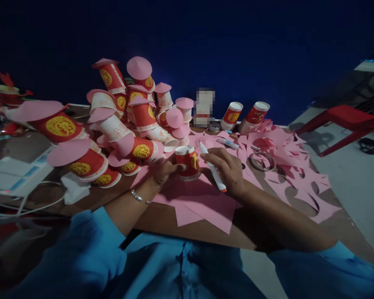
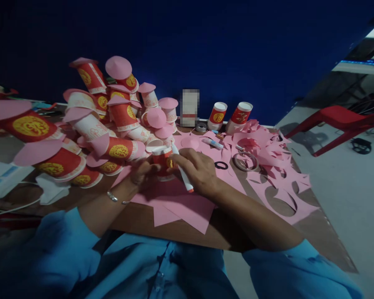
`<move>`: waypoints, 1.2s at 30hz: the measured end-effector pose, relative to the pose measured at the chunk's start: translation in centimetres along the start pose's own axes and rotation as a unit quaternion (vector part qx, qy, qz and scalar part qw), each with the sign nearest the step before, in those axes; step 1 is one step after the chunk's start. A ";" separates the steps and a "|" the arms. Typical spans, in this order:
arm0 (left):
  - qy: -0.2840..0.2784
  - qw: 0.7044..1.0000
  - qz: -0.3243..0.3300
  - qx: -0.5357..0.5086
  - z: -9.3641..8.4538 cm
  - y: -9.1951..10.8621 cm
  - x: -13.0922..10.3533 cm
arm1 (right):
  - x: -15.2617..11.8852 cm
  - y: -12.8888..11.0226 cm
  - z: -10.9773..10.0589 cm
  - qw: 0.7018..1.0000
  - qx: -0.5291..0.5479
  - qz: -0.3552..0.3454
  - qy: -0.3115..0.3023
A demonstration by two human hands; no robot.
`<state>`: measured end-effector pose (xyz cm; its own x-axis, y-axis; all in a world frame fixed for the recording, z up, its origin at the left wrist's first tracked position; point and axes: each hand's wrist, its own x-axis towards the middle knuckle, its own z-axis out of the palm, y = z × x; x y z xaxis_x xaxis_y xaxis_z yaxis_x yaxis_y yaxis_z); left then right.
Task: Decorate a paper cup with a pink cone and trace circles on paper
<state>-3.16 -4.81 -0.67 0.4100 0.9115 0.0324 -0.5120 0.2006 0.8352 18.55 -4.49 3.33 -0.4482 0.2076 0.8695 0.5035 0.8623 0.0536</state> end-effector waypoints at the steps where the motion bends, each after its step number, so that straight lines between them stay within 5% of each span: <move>1: 0.000 1.000 0.002 0.005 0.0 0.0 0.1 | -0.2 0.3 0.2 1.000 0.003 0.014 -0.007; 9: -0.009 1.000 0.000 0.012 0.1 0.0 0.3 | -2.1 3.4 1.8 0.993 -0.071 0.090 -0.030; 14: 0.010 0.999 0.004 0.047 0.2 0.0 0.2 | -3.5 4.9 2.4 0.984 -0.089 0.108 -0.111; 20: 0.014 0.979 0.016 0.205 0.1 -0.4 0.0 | -4.6 5.7 3.4 0.958 -0.117 0.154 -0.212; 32: 0.002 0.953 0.038 0.300 0.3 0.2 -0.3 | -4.8 6.6 4.0 0.946 -0.090 0.183 -0.253; 36: 0.063 0.954 0.111 0.271 -0.3 -0.4 0.0 | -3.8 7.0 3.6 0.950 -0.062 0.204 -0.229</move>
<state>-3.19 -4.79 -1.14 0.2253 0.9526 0.2043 -0.0969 -0.1868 0.9776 21.08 2.41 -1.34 -0.4571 0.7160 0.5277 0.7745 0.6121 -0.1596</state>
